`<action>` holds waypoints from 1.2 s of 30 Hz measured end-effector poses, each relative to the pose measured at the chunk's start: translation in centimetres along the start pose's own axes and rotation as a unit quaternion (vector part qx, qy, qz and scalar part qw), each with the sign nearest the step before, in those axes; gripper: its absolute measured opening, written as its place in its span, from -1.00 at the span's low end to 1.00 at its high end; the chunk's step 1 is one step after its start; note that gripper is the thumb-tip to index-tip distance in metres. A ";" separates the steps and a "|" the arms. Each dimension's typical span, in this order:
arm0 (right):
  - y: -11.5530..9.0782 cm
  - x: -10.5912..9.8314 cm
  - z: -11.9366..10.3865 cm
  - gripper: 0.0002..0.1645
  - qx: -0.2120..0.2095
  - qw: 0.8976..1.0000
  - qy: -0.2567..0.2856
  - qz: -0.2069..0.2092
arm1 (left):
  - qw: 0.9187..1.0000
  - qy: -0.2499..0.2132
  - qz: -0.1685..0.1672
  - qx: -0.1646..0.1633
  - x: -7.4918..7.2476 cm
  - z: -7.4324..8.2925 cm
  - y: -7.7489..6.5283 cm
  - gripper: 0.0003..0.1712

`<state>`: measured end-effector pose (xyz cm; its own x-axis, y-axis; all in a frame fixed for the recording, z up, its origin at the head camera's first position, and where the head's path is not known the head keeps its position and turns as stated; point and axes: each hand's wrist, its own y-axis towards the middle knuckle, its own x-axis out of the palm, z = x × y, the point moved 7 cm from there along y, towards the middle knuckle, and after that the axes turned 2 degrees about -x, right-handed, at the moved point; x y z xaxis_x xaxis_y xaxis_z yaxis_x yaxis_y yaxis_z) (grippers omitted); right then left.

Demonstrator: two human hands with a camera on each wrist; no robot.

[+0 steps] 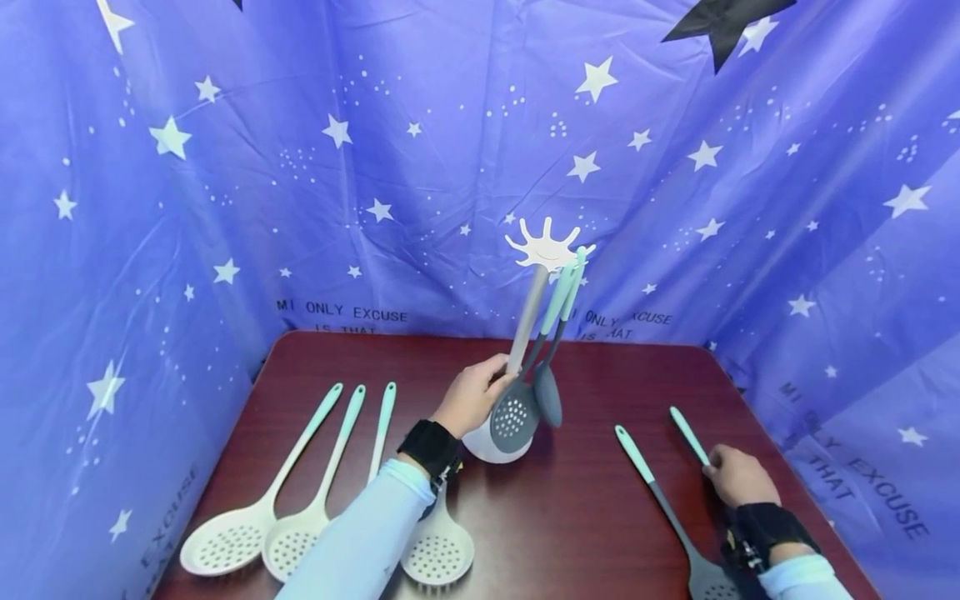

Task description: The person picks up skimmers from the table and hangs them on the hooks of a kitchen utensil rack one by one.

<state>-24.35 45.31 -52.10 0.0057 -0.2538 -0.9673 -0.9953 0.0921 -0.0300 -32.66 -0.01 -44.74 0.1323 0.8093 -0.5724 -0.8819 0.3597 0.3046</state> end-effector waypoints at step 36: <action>4.4 -13.2 -20.6 -0.79 -0.192 0.900 0.155 0.360 | 1.000 0.011 0.007 -0.003 0.2 -0.4 0.5 -0.78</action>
<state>-30.84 29.25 -34.32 -0.6224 -0.5230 -0.5823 -0.6906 0.0167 0.7231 -33.20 0.17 -45.00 0.1103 0.8036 -0.5848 -0.8862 0.3459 0.3082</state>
